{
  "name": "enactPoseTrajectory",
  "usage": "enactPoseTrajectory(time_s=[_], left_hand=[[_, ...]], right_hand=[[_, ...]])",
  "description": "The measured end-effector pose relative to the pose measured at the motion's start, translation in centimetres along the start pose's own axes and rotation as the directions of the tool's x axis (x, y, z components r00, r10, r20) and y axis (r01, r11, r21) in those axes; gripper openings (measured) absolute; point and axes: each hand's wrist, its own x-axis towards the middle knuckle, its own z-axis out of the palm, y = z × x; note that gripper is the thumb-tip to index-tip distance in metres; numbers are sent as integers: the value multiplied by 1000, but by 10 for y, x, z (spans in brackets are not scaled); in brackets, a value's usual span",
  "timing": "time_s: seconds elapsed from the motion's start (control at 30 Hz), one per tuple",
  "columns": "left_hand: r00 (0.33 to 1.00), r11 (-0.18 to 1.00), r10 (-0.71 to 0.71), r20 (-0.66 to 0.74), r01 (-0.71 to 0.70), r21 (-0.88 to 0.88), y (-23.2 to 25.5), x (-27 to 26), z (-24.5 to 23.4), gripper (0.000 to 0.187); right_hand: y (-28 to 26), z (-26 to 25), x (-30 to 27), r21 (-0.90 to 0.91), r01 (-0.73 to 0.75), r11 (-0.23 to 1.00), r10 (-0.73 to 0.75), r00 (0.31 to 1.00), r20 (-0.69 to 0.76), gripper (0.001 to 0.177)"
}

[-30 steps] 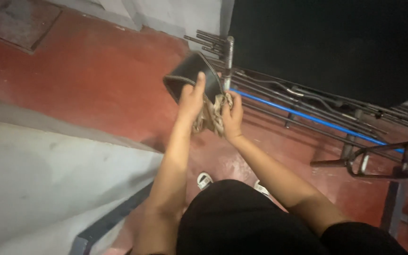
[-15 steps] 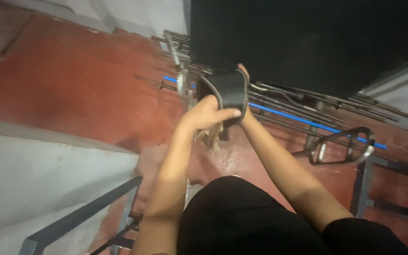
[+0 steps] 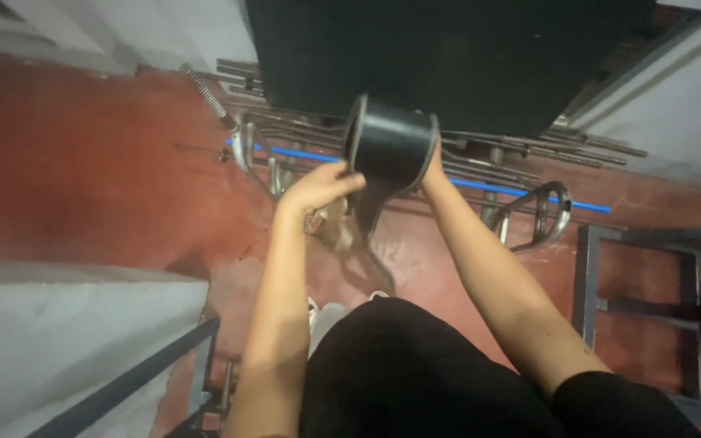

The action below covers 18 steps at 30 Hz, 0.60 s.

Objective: Clean various gym equipment and weight bars with a cloth.

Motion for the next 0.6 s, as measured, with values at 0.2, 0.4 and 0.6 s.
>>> enactPoseTrajectory(time_s=[0.2,0.4,0.6], left_hand=[[831,961,269,-486,-266,76,-9,44,20,51],[736,891,322,-596,-449,-74,-32,91,17,33],[663,714,-128,-738,-454,-533,-58,155,-5,54]], right_hand=[[-31,1,-16,-1,-155,988,142,907,-396,25],[-87,19,-13,284,-136,949,224,925,-307,28],[-31,30,-12,-118,-140,983,108,962,-250,44]])
